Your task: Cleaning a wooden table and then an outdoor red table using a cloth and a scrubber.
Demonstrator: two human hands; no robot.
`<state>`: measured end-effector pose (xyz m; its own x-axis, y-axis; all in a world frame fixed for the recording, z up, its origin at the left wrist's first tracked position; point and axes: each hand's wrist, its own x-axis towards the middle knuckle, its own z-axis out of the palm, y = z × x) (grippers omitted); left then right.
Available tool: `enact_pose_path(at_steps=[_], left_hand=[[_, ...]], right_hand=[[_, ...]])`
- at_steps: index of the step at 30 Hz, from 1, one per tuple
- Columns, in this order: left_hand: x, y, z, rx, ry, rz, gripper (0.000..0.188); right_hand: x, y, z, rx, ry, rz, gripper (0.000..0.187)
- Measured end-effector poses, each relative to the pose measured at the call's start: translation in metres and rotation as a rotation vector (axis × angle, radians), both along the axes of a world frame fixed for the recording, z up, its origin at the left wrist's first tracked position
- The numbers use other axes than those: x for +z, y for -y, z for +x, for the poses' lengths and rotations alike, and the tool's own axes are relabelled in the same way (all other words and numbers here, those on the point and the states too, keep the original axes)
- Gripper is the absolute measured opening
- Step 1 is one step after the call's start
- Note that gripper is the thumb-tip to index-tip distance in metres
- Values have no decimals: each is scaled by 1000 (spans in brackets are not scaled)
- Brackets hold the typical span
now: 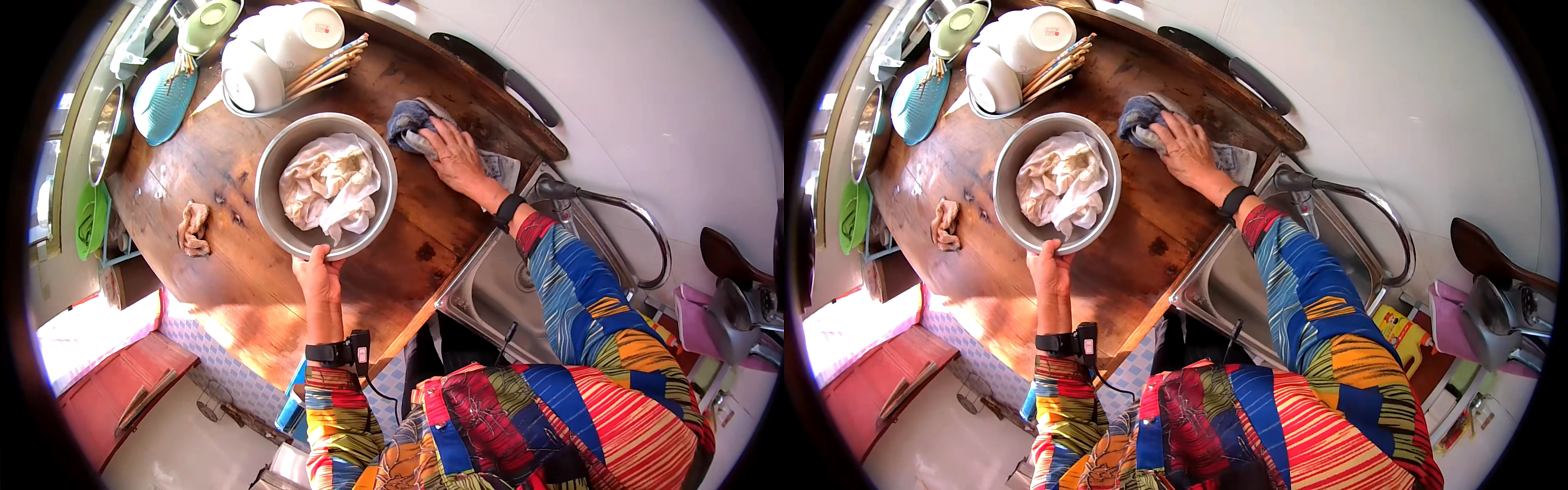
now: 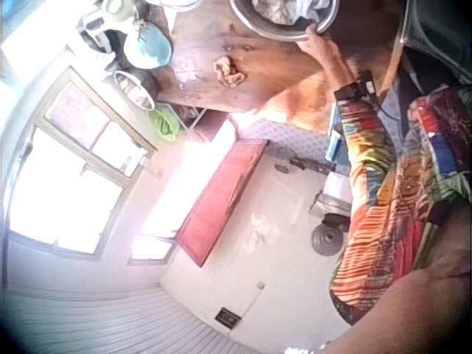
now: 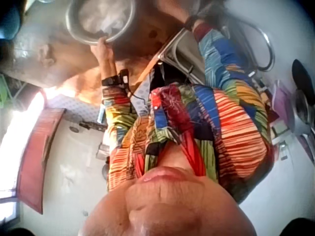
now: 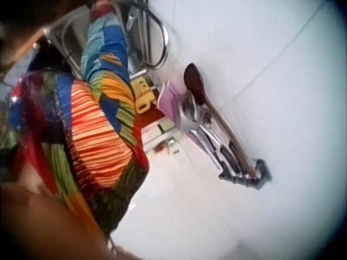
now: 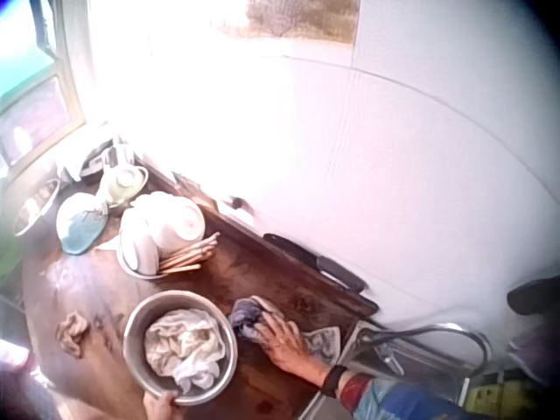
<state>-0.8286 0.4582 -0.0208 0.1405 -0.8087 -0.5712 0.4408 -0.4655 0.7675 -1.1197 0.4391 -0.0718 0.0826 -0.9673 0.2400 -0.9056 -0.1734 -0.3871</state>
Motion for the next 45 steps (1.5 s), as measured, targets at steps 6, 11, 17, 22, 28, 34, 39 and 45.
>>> enact_pose_path(at_steps=[6,11,17,22,28,34,39,45], left_hand=[[-8,5,-6,-7,7,-1,44],[-19,11,-19,-62,-7,4,43],[-30,17,-22,-69,-55,-34,43],[-30,17,-26,-61,-81,-31,44],[-31,18,-30,-109,-64,-10,40],[-41,25,-27,-197,-95,-42,42],[-39,20,-15,-214,-167,24,46],[-23,-24,-21,-189,-159,137,45]], right_hand=[[16,-126,58,338,-102,50,35],[9,-85,-9,113,-146,78,38],[5,-54,-85,-333,-117,91,51],[8,-112,-16,-190,-53,142,58],[22,-172,65,42,80,293,57],[14,-207,101,349,182,177,33],[11,-221,113,604,284,146,19],[16,-258,67,647,181,205,13]])
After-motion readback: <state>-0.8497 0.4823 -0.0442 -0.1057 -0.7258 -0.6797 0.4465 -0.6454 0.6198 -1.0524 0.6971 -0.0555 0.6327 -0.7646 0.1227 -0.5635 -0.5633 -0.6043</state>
